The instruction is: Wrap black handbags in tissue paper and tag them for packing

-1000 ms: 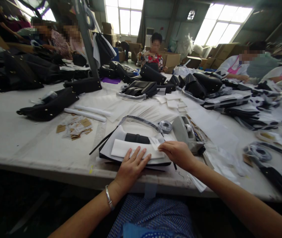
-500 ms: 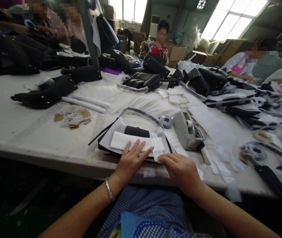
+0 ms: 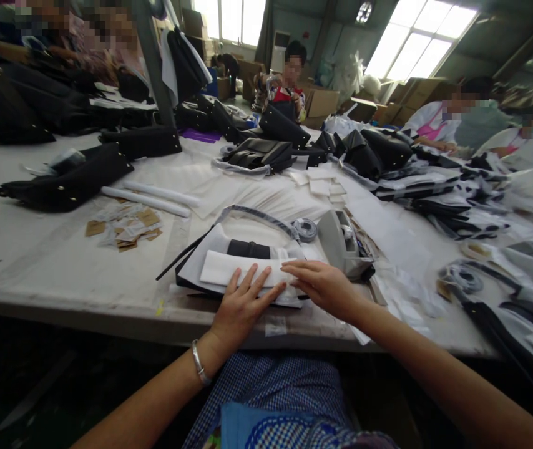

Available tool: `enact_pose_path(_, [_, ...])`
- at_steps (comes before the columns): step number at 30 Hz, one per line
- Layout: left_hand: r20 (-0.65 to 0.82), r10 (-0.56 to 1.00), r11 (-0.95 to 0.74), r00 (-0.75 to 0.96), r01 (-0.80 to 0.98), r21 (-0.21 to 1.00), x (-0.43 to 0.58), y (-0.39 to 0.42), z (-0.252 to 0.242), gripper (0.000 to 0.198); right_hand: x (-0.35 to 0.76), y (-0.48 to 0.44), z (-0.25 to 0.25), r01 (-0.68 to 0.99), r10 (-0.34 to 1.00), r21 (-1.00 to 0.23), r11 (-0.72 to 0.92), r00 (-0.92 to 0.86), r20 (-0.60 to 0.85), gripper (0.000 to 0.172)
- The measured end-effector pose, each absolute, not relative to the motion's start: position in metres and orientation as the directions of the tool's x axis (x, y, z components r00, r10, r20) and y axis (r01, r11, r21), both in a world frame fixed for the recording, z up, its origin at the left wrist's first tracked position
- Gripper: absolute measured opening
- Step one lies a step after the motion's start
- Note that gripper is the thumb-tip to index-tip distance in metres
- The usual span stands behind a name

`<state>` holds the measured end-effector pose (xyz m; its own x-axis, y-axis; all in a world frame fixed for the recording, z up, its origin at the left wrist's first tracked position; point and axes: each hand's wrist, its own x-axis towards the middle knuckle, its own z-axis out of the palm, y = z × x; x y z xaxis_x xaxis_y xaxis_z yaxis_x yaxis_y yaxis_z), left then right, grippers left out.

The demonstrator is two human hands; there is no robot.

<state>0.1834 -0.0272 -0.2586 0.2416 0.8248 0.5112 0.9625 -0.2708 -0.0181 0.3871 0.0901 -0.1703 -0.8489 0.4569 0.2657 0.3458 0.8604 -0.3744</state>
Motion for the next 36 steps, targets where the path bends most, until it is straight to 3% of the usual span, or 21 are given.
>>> enact_pose_path(2, [0.535, 0.804, -0.289, 0.261, 0.957, -0.032, 0.183, -0.028, -0.261, 0.062, 0.388, 0.087, -0.179, 0.306, 0.386, -0.315, 0.898, -0.893, 0.231, 0.027])
enact_pose_path(6, [0.557, 0.789, -0.291, 0.261, 0.956, -0.036, 0.183, -0.029, -0.265, 0.055, 0.382, 0.091, -0.178, 0.382, 0.431, -0.225, 0.896, -0.869, 0.243, 0.024])
enact_pose_path(9, [0.551, 0.794, -0.278, 0.257, 0.96, -0.047, 0.183, -0.028, -0.267, 0.05, 0.361, 0.115, -0.175, 0.347, 0.39, -0.194, 0.917, -0.883, 0.261, 0.023])
enact_pose_path(12, [0.554, 0.792, -0.273, 0.257, 0.96, -0.055, 0.182, -0.026, -0.269, 0.048, 0.341, 0.14, -0.186, 0.311, 0.332, -0.158, 0.937, -0.934, 0.129, 0.039])
enact_pose_path(15, [0.558, 0.789, -0.278, 0.257, 0.959, -0.048, 0.182, -0.025, -0.272, 0.047, 0.335, 0.147, -0.201, 0.424, 0.425, -0.088, 0.902, -0.905, -0.008, 0.043])
enact_pose_path(20, [0.567, 0.783, -0.278, 0.257, 0.959, -0.05, 0.183, -0.026, -0.274, 0.046, 0.334, 0.139, -0.203, 0.511, 0.512, 0.033, 0.859, -0.858, -0.044, 0.037])
enact_pose_path(22, [0.573, 0.778, -0.281, 0.258, 0.958, -0.051, 0.183, -0.026, -0.273, 0.046, 0.334, 0.139, -0.199, 0.476, 0.476, 0.014, 0.879, -0.877, -0.069, 0.033])
enact_pose_path(24, [0.578, 0.773, -0.288, 0.26, 0.957, -0.045, 0.183, -0.027, -0.273, 0.047, 0.339, 0.14, -0.197, 0.424, 0.421, -0.081, 0.902, -0.905, -0.052, 0.028])
enact_pose_path(28, [0.563, 0.79, -0.292, 0.245, 0.956, -0.006, 0.183, -0.028, -0.272, 0.051, 0.372, 0.126, -0.195, 0.329, 0.421, -0.385, 0.862, -0.888, 0.185, 0.027])
enact_pose_path(30, [0.534, 0.81, -0.293, 0.242, 0.956, 0.012, 0.182, -0.028, -0.27, 0.052, 0.393, 0.109, -0.193, 0.299, 0.46, -0.459, 0.837, -0.838, 0.294, 0.03])
enact_pose_path(36, [0.467, 0.845, -0.295, 0.261, 0.956, 0.0, 0.18, -0.026, -0.26, 0.054, 0.412, 0.069, -0.187, 0.303, 0.397, -0.298, 0.905, -0.853, 0.338, 0.055])
